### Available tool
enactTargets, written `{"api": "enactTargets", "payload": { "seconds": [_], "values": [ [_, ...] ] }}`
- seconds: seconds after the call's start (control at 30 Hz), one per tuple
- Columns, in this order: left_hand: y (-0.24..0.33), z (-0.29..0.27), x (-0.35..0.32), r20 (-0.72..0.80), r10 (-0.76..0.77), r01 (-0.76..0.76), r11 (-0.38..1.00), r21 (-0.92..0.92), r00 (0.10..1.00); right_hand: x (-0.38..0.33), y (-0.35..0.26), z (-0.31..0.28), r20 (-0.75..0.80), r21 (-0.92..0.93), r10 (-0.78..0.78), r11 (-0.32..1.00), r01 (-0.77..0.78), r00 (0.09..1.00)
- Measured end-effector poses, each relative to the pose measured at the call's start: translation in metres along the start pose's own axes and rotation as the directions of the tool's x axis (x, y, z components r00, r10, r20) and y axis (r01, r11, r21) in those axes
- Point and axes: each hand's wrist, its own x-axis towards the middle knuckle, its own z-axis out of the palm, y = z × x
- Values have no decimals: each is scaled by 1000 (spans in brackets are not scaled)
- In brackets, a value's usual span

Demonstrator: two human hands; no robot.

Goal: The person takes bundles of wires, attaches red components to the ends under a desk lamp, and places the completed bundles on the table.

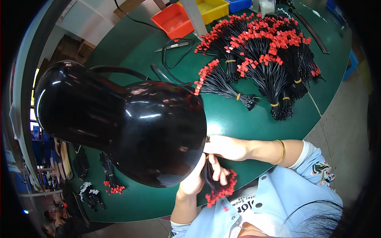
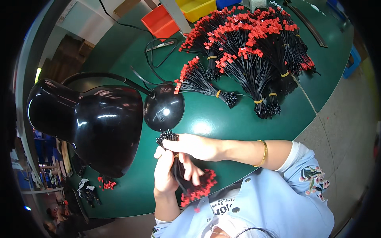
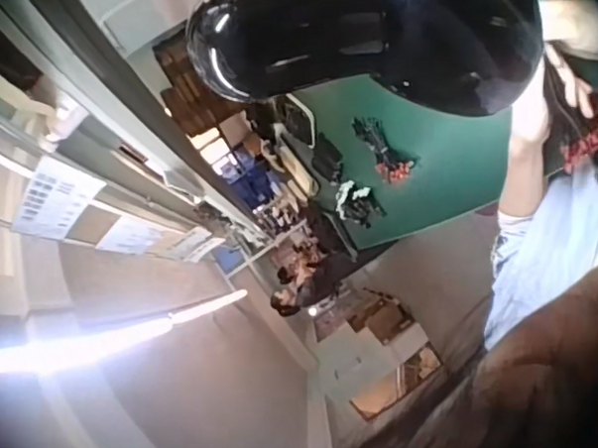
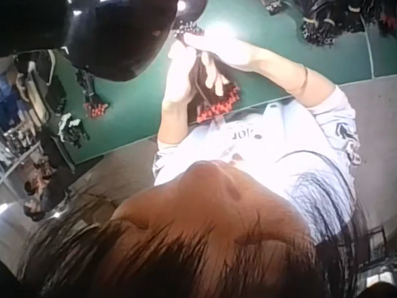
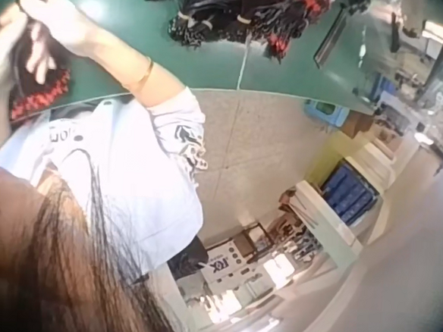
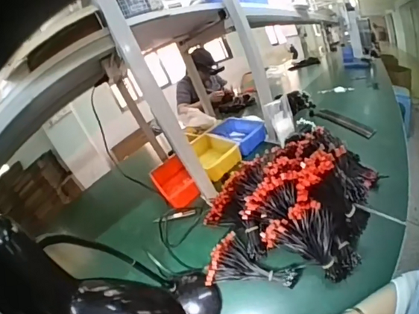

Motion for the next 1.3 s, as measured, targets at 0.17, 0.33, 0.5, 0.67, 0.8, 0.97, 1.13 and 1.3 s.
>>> {"api": "enactTargets", "payload": {
  "seconds": [0.17, 0.33, 0.5, 0.67, 0.8, 0.97, 1.13, 1.3],
  "values": [
    [-9, -4, 4, 69, -24, 19, 998, 60, 997, 6, -13, 3, -290, 155, -158, 965, 210, 944],
    [-3, 0, 2, 11, 63, -64, 982, 175, 998, 3, -6, -3, -26, -232, -113, 967, 104, 993],
    [-7, 1, 2, -24, -61, 62, 995, 73, 998, 7, 2, 1, -189, -32, -101, 995, 97, 977],
    [-16, -3, 0, 34, -78, 69, 975, 212, 996, -2, -23, -6, -206, 60, -75, 994, 89, 976],
    [-1, 0, -1, -175, 153, -120, 976, 183, 973, 4, -17, 2, -129, 64, -42, 997, 51, 991],
    [-4, -18, -7, -175, 290, -228, 925, 304, 941, 4, -2, 3, -175, -476, -459, 814, 333, 871],
    [1, -20, -12, -335, 356, -258, 918, 303, 873, 0, -14, 11, -199, -291, -478, 862, 415, 855],
    [3, -26, -10, -267, 336, -260, 923, 283, 903, -1, -14, -4, -222, -258, -368, 915, 309, 903]
  ]
}}
